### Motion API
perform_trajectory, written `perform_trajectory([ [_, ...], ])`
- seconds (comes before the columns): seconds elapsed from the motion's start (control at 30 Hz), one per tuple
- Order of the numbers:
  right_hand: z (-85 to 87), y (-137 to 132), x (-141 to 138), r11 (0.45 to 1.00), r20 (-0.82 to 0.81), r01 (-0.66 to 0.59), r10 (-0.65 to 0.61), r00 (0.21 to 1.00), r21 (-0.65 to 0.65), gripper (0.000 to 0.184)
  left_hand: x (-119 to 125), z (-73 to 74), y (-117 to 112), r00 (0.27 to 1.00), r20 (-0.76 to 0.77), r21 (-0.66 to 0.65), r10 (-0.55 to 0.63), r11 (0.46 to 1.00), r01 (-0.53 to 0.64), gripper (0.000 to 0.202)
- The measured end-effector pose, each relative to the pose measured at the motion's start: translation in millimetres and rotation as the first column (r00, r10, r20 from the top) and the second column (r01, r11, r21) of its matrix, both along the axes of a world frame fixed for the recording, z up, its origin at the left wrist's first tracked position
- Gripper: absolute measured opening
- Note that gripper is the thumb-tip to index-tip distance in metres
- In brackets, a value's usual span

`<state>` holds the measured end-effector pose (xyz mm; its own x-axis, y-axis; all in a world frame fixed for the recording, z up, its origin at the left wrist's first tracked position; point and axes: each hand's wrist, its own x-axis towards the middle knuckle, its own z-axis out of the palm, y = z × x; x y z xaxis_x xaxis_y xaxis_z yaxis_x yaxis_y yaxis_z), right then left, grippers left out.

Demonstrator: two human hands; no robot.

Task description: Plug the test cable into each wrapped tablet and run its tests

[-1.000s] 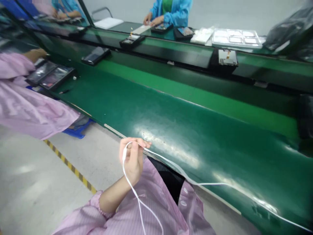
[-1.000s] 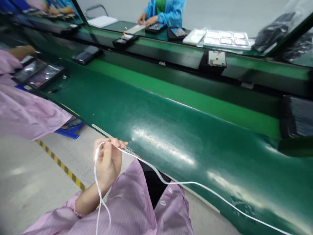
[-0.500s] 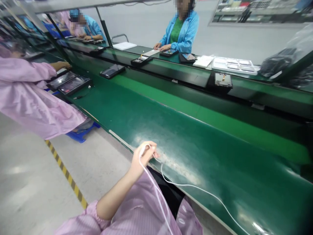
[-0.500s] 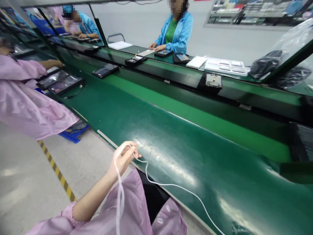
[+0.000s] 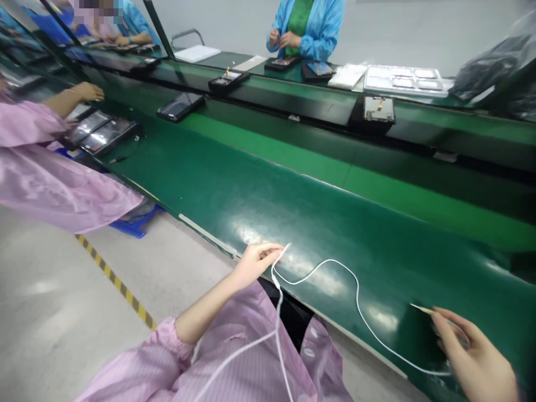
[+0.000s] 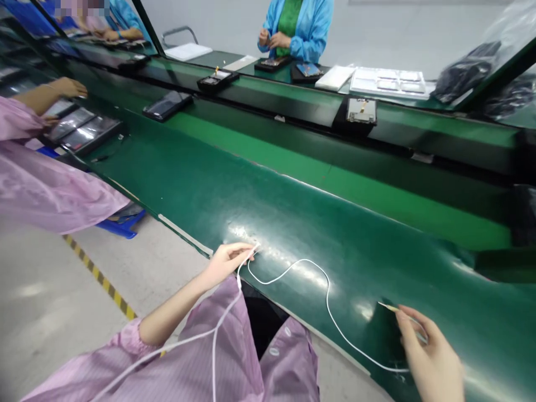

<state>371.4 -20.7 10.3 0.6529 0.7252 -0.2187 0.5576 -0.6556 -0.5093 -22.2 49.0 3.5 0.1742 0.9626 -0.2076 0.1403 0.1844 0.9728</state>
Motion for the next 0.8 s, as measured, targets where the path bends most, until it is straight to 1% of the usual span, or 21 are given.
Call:
perform_trajectory([
  [0.07,4.2,3.4,-3.2,0.995,-0.055,0.067,-0.071,0.996,-0.068,0.044,2.6,-3.2,-0.9,1.000,-0.014,0.006,-0.005,1.000,0.005,0.033],
  [0.2,12.0,7.2,-12.7,0.990,-0.038,0.024,-0.030,0.999,-0.142,0.038,4.1,-4.8,-3.0,0.998,-0.045,0.018,-0.039,0.999,0.040,0.026],
  [0.27,13.1,7.6,-18.4,0.986,-0.044,0.009,-0.017,0.999,-0.166,0.043,2.6,-0.9,-6.0,0.996,-0.056,0.019,-0.065,0.998,0.066,0.024],
  [0.3,13.3,7.4,-21.5,0.986,-0.050,0.007,-0.016,0.999,-0.167,0.047,1.5,2.6,-8.2,0.993,-0.065,0.029,-0.100,0.994,0.102,0.022],
  [0.33,13.2,7.0,-24.5,0.987,-0.057,0.009,-0.018,0.998,-0.159,0.052,0.4,6.9,-10.7,0.984,-0.074,0.046,-0.160,0.985,0.163,0.021],
  [0.37,12.8,6.4,-27.5,0.989,-0.057,0.013,-0.022,0.998,-0.145,0.057,-0.4,11.6,-13.6,0.966,-0.082,0.071,-0.247,0.965,0.252,0.021],
  [0.4,12.1,5.6,-30.3,0.992,-0.050,0.022,-0.029,0.998,-0.128,0.061,-0.7,16.4,-16.5,0.930,-0.095,0.106,-0.355,0.925,0.364,0.021],
  [0.43,11.0,4.6,-32.5,0.993,-0.042,0.035,-0.039,0.998,-0.109,0.065,-0.2,20.9,-19.4,0.876,-0.121,0.151,-0.467,0.863,0.481,0.023],
  [0.5,7.4,2.2,-34.9,0.996,-0.018,0.055,-0.056,0.998,-0.076,0.068,3.3,27.2,-25.2,0.738,-0.213,0.236,-0.641,0.699,0.675,0.026],
  [0.57,2.8,-0.7,-33.4,0.996,0.002,0.068,-0.068,0.998,-0.061,0.068,9.4,28.6,-30.8,0.598,-0.333,0.276,-0.729,0.531,0.801,0.025],
  [0.6,0.3,-2.0,-31.2,0.995,0.004,0.074,-0.074,0.997,-0.065,0.068,12.6,27.3,-33.3,0.540,-0.378,0.278,-0.752,0.464,0.841,0.023],
  [0.63,-2.2,-3.1,-28.1,0.994,0.004,0.080,-0.080,0.997,-0.072,0.067,15.5,24.7,-35.5,0.493,-0.399,0.275,-0.773,0.412,0.869,0.019],
  [0.67,-4.6,-3.9,-24.5,0.993,-0.003,0.087,-0.088,0.996,-0.084,0.066,17.7,20.9,-37.1,0.459,-0.398,0.271,-0.794,0.376,0.886,0.015],
  [0.7,-7.1,-4.2,-20.5,0.991,-0.018,0.091,-0.093,0.996,-0.098,0.066,19.2,16.2,-38.0,0.442,-0.380,0.270,-0.812,0.359,0.893,0.013],
  [0.73,-9.5,-4.0,-16.4,0.990,-0.036,0.089,-0.093,0.995,-0.109,0.065,19.9,10.9,-38.4,0.440,-0.344,0.274,-0.829,0.360,0.892,0.015],
  [0.8,-13.6,-2.8,-9.1,0.990,-0.073,0.080,-0.089,0.993,-0.114,0.064,19.6,0.0,-37.5,0.470,-0.242,0.303,-0.849,0.394,0.868,0.014],
])
